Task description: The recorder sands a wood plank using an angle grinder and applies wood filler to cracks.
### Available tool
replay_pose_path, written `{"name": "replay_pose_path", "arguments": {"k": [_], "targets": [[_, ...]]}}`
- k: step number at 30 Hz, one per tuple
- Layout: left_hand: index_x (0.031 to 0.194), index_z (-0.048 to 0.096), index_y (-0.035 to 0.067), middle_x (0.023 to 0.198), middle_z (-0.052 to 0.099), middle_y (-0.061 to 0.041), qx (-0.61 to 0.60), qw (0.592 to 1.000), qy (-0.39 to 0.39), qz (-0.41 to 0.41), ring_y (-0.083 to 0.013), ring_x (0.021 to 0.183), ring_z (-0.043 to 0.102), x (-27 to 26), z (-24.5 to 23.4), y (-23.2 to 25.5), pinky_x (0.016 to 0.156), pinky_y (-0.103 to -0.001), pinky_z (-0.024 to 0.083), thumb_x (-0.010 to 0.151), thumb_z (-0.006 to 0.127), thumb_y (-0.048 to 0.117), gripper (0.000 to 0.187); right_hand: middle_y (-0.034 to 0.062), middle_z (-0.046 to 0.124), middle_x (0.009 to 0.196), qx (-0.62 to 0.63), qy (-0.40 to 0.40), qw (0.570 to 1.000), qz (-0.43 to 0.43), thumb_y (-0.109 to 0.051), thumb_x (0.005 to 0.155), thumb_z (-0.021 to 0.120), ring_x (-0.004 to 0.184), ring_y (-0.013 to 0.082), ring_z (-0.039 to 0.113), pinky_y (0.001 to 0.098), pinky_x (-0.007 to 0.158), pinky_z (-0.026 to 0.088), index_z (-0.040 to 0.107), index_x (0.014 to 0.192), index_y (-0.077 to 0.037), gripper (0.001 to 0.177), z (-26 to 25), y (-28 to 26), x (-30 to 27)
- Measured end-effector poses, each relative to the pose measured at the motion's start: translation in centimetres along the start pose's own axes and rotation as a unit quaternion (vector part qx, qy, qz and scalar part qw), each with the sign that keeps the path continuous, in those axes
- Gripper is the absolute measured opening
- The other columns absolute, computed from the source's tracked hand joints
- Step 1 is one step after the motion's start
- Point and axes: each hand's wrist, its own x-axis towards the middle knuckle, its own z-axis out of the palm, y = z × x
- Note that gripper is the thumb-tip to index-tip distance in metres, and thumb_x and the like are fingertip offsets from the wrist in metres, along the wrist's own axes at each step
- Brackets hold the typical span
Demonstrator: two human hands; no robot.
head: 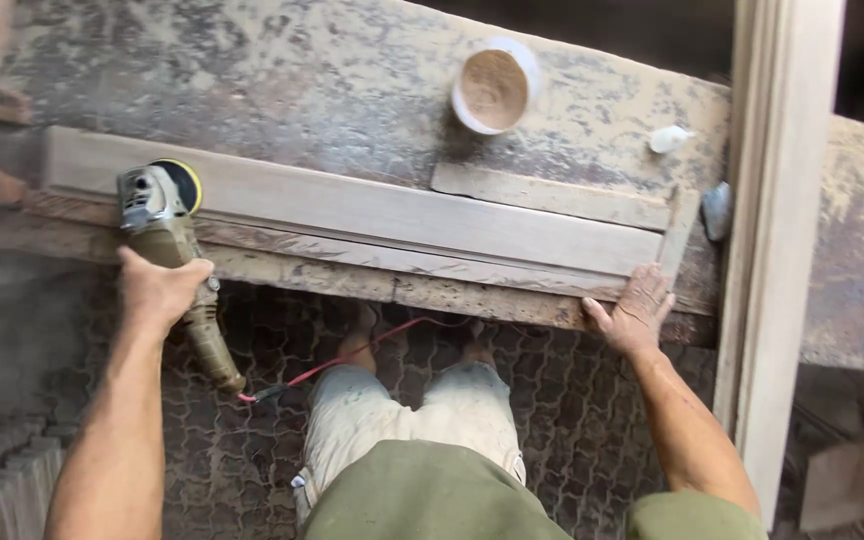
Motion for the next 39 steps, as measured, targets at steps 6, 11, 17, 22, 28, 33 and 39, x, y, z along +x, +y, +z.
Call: {"name": "replay_pose_path", "arguments": {"k": [6,11,17,22,28,33,39], "targets": [[0.136,0.042,-0.011,0.118,0.064,-0.038,0.029,0.998,-0.062,0.016,-0.0518,0.115,0.063,-11.3,6.2,10.5,0.097,-0.063,0.051,0.070,0.079,0.022,0.083,0.0312,0.000,0.169,0.030,0.014,0.999,-0.001,-0.071,0.083,0.061,0.153,0.0563,-0.002,0.0712,0.121,0.003,0.004,0.164,-0.001,0.121,0.4,-0.2,-0.1],[0.147,0.035,-0.003,0.112,0.071,-0.031,0.190,0.959,-0.196,0.077,-0.0476,0.112,0.069,-19.8,15.7,18.0,0.094,-0.060,0.055,0.074,0.074,0.035,0.091,0.0261,-0.003,0.171,0.071,0.019,0.997,0.003,-0.077,0.080,0.060,0.155,0.0526,-0.007,0.0696,0.122,-0.001,0.003,0.165,-0.005,0.125,0.1,0.1,-0.1],[0.147,0.038,-0.005,0.109,0.071,-0.028,0.244,0.879,-0.321,0.256,-0.0475,0.109,0.070,-25.4,25.7,23.6,0.087,-0.062,0.056,0.073,0.066,0.029,0.086,0.0251,0.012,0.171,0.080,0.026,0.996,-0.007,-0.078,0.077,0.062,0.157,0.0469,0.005,0.0658,0.124,0.007,0.014,0.166,-0.005,0.125,-1.0,-0.4,-0.7],[0.142,0.038,-0.005,0.103,0.073,-0.024,0.251,0.864,-0.318,0.299,-0.0428,0.103,0.073,-22.4,23.9,22.3,0.087,-0.058,0.058,0.077,0.063,0.036,0.081,0.0297,0.025,0.168,0.047,0.104,0.993,-0.017,-0.077,0.078,0.058,0.157,0.0490,0.014,0.0639,0.124,0.014,0.027,0.163,0.000,0.119,-0.6,-1.9,-1.0],[0.128,0.035,-0.005,0.092,0.070,-0.019,0.209,0.935,-0.207,0.197,-0.0392,0.078,0.072,-10.6,13.5,12.6,0.073,-0.050,0.057,0.080,0.072,0.036,0.073,0.0404,0.020,0.163,0.098,0.087,0.989,-0.067,-0.066,0.085,0.054,0.154,0.0504,0.016,0.0593,0.124,0.010,0.024,0.157,0.014,0.112,-1.9,-13.3,-1.8],[0.141,0.029,0.001,0.099,0.062,-0.016,0.131,0.969,-0.209,0.020,-0.0281,0.071,0.068,-2.4,-0.5,7.6,0.058,-0.038,0.059,0.084,0.067,0.022,0.071,0.0355,-0.017,0.164,0.050,0.001,0.999,0.013,-0.086,0.078,0.030,0.153,0.0506,-0.015,0.0684,0.120,-0.005,-0.005,0.158,0.010,0.130,-0.5,-16.6,-0.5],[0.147,0.028,0.004,0.094,0.062,-0.012,-0.022,0.985,-0.140,-0.103,-0.0242,0.062,0.064,5.3,-10.8,2.1,0.055,-0.039,0.059,0.078,0.070,0.004,0.081,0.0425,-0.013,0.161,0.023,-0.007,0.999,0.028,-0.084,0.077,0.036,0.151,0.0559,-0.013,0.0710,0.118,-0.002,-0.001,0.156,0.017,0.134,0.0,-16.5,-0.1]]}}
